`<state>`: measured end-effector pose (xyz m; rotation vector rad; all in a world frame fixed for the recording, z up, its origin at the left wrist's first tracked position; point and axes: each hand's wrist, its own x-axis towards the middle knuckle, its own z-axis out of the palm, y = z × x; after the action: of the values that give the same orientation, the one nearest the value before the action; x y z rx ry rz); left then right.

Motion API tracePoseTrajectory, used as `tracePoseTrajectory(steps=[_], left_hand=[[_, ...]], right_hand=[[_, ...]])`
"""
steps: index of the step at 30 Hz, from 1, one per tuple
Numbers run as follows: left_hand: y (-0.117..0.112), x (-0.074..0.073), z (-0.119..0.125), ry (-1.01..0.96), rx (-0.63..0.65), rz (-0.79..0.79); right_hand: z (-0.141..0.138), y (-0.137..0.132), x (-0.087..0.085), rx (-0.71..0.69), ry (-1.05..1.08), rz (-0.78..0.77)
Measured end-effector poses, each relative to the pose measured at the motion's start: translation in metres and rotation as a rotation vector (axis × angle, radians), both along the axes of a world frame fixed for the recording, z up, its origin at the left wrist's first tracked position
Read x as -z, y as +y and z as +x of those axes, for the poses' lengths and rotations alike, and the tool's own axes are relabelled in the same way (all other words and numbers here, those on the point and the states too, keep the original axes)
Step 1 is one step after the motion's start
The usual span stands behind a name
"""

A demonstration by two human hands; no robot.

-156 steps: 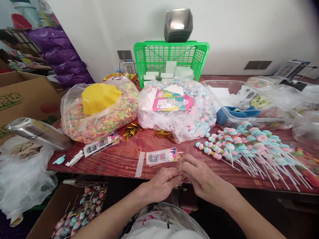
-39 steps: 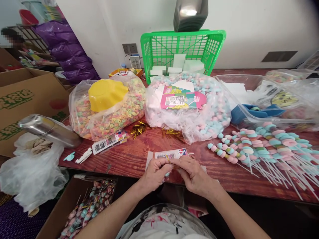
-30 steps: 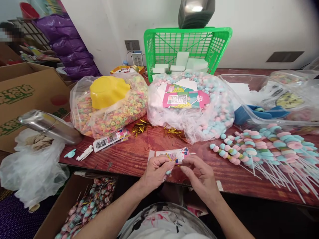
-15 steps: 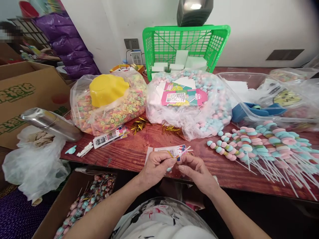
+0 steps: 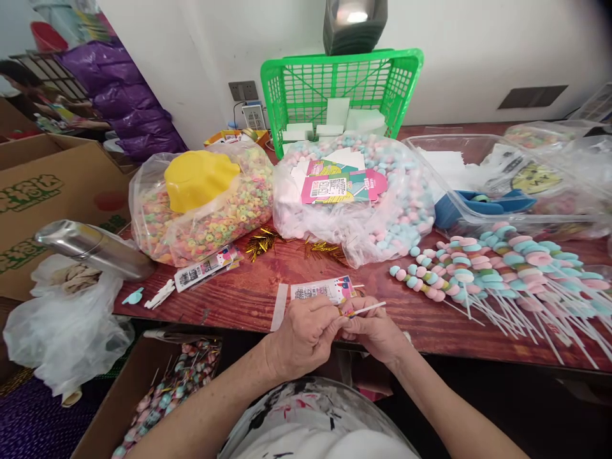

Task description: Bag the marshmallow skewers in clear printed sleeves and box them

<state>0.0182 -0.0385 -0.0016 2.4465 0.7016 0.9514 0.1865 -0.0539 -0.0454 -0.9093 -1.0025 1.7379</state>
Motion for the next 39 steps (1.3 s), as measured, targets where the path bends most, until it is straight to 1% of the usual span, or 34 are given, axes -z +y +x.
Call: tracePoseTrajectory(steps=[2,4,6,7,8,9,10,11,12,13,14,15,16,17,19,21,24,26,28,31,33,34,35,36,37,38,39], left_hand=[[0.001,-0.003,-0.001,0.051,-0.005,0.047],[0.002,-0.007,-0.003,0.091,0.000,0.052],[0.005,-0.010,-0.006,0.113,0.009,-0.018],[0.006,-0.011,-0.008,0.113,0.018,-0.103],[0.008,-0.011,-0.010,0.105,0.031,-0.232],[0.009,-0.011,-0.013,0.088,0.046,-0.412],[0.009,-0.010,-0.016,0.070,0.057,-0.636],[0.010,-0.009,-0.019,0.056,0.067,-0.886],[0.009,-0.007,-0.022,0.047,0.080,-1.135],[0.009,-0.005,-0.025,0.043,0.096,-1.354],[0.008,-0.004,-0.028,0.039,0.118,-1.528],[0.007,-0.003,-0.029,0.036,0.152,-1.651],[0.006,-0.003,-0.031,0.032,0.194,-1.729],[0.005,-0.003,-0.032,0.027,0.237,-1.774],[0.006,-0.004,-0.032,0.046,0.310,-1.814],[0.009,-0.005,-0.032,0.121,0.375,-1.825],[0.014,-0.004,-0.032,0.290,0.468,-1.841],[0.016,-0.003,-0.032,0.366,0.528,-1.823],[0.017,-0.001,-0.031,0.402,0.561,-1.768],[0.021,0.000,-0.028,0.412,0.569,-1.692],[0.027,-0.006,-0.027,0.402,0.609,-1.605],[0.031,-0.012,-0.027,0.418,0.628,-1.501],[0.034,-0.022,-0.026,0.465,0.637,-1.345],[0.036,-0.035,-0.026,0.531,0.606,-1.133],[0.036,-0.049,-0.024,0.618,0.528,-0.869],[0.034,-0.064,-0.022,0.680,0.399,-0.584],[0.029,-0.078,-0.019,0.673,0.215,-0.310]], right_hand=[[0.000,0.002,0.002,-0.031,-0.018,0.033],[0.000,0.005,0.002,-0.042,-0.059,0.096],[0.001,0.006,-0.001,-0.044,-0.123,0.187],[0.002,0.006,-0.003,-0.040,-0.159,0.239],[0.003,0.005,-0.006,-0.033,-0.188,0.280],[0.003,0.003,-0.009,-0.024,-0.225,0.346],[0.004,0.001,-0.012,-0.019,-0.282,0.458],[0.005,-0.002,-0.016,-0.021,-0.364,0.620],[0.005,-0.006,-0.019,-0.024,-0.467,0.821],[0.005,-0.010,-0.022,-0.027,-0.581,1.040],[0.006,-0.015,-0.025,-0.026,-0.687,1.247],[0.006,-0.020,-0.028,-0.020,-0.772,1.408],[0.006,-0.024,-0.031,-0.007,-0.820,1.504],[0.006,-0.028,-0.034,0.009,-0.842,1.564],[0.007,-0.033,-0.039,-0.013,-0.851,1.609],[0.007,-0.035,-0.045,-0.082,-0.836,1.608],[0.006,-0.034,-0.051,-0.220,-0.825,1.579],[0.005,-0.032,-0.055,-0.282,-0.852,1.551],[0.002,-0.030,-0.059,-0.324,-0.913,1.504],[-0.002,-0.030,-0.064,-0.362,-0.970,1.475],[-0.005,-0.033,-0.065,-0.400,-1.001,1.502],[-0.007,-0.035,-0.064,-0.420,-1.029,1.516],[-0.009,-0.036,-0.061,-0.436,-1.065,1.525],[-0.010,-0.035,-0.058,-0.427,-1.108,1.524],[-0.011,-0.031,-0.055,-0.391,-1.153,1.513],[-0.011,-0.025,-0.051,-0.320,-1.189,1.493],[-0.010,-0.016,-0.048,-0.216,-1.212,1.468]])
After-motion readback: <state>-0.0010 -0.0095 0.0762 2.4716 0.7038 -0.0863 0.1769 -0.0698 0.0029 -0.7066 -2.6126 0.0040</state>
